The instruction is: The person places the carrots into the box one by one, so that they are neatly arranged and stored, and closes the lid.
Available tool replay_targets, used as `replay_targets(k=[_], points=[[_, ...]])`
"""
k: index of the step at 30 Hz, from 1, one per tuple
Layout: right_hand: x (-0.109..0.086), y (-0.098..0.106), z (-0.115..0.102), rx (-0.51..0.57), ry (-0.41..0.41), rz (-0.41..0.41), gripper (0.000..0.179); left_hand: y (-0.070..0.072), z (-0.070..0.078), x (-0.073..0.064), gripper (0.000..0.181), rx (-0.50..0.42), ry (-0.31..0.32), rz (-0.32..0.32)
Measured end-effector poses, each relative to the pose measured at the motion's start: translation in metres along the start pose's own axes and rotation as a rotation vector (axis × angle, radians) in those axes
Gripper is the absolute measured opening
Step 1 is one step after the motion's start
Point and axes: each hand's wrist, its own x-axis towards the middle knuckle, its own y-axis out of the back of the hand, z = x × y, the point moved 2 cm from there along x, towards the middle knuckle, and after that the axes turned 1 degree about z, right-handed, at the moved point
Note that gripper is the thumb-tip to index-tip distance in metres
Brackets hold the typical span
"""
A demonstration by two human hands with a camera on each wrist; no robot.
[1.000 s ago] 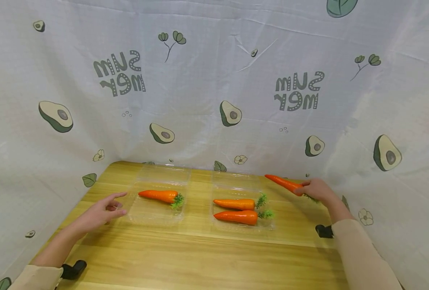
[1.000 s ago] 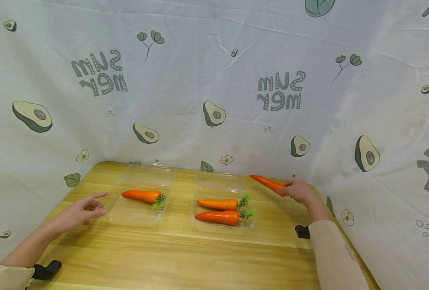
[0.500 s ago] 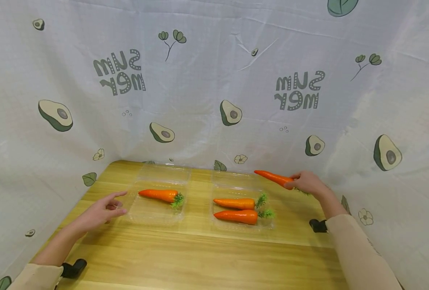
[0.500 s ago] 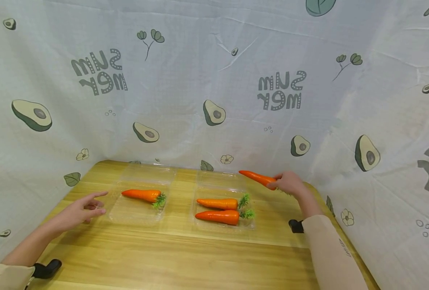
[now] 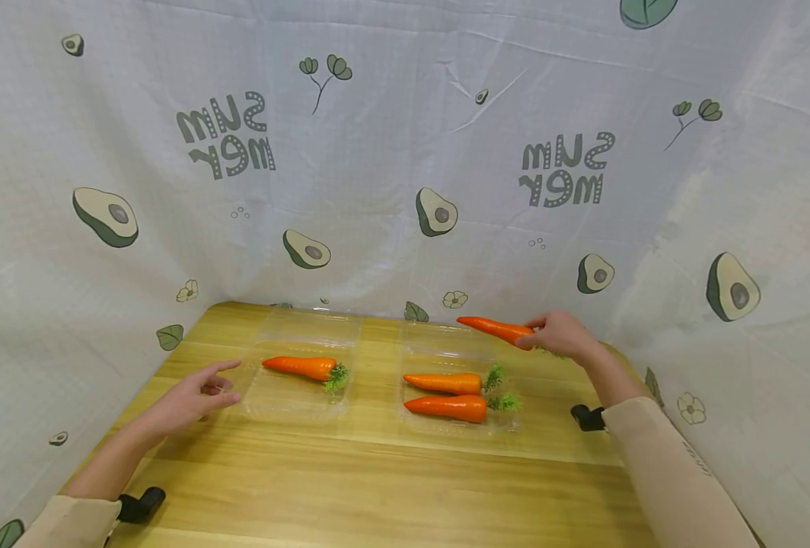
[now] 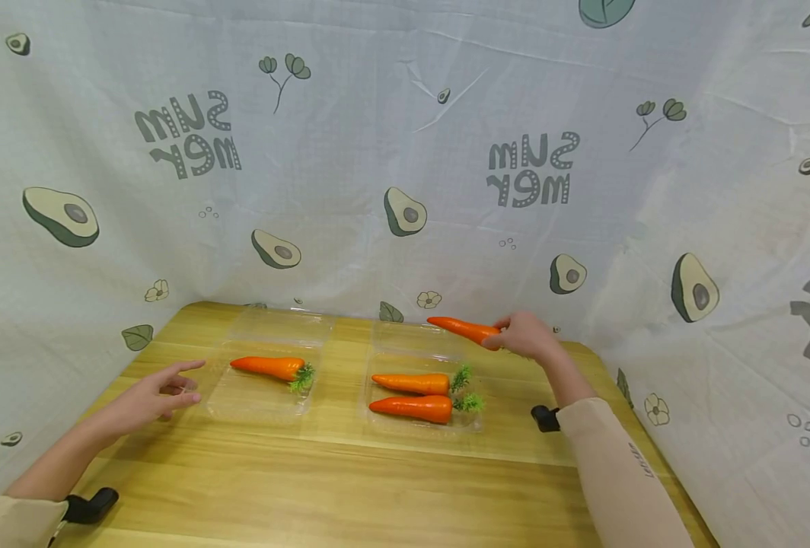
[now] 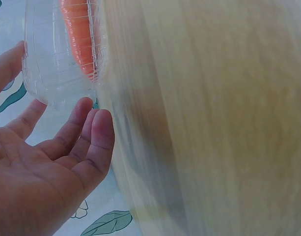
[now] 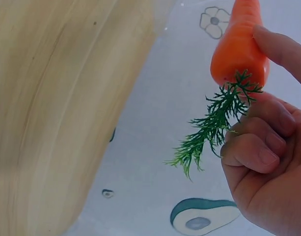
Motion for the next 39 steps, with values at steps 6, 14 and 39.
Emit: replay_targets(k=[6, 14, 39], points=[[0.000, -0.003, -0.019, 0.027, 0.031, -0.013, 0.054, 0.000, -0.003, 0.001, 0.072, 0.004, -0.004, 0.003], [0.001, -0.007, -0.040, 0.019, 0.062, -0.038, 0.056, 0.000, -0.003, 0.002, 0.072, 0.002, 0.005, 0.007], [0.013, -0.033, -0.107, 0.025, 0.247, -0.095, 0.047, -0.001, 0.000, 0.000, 0.072, 0.012, -0.008, 0.015]])
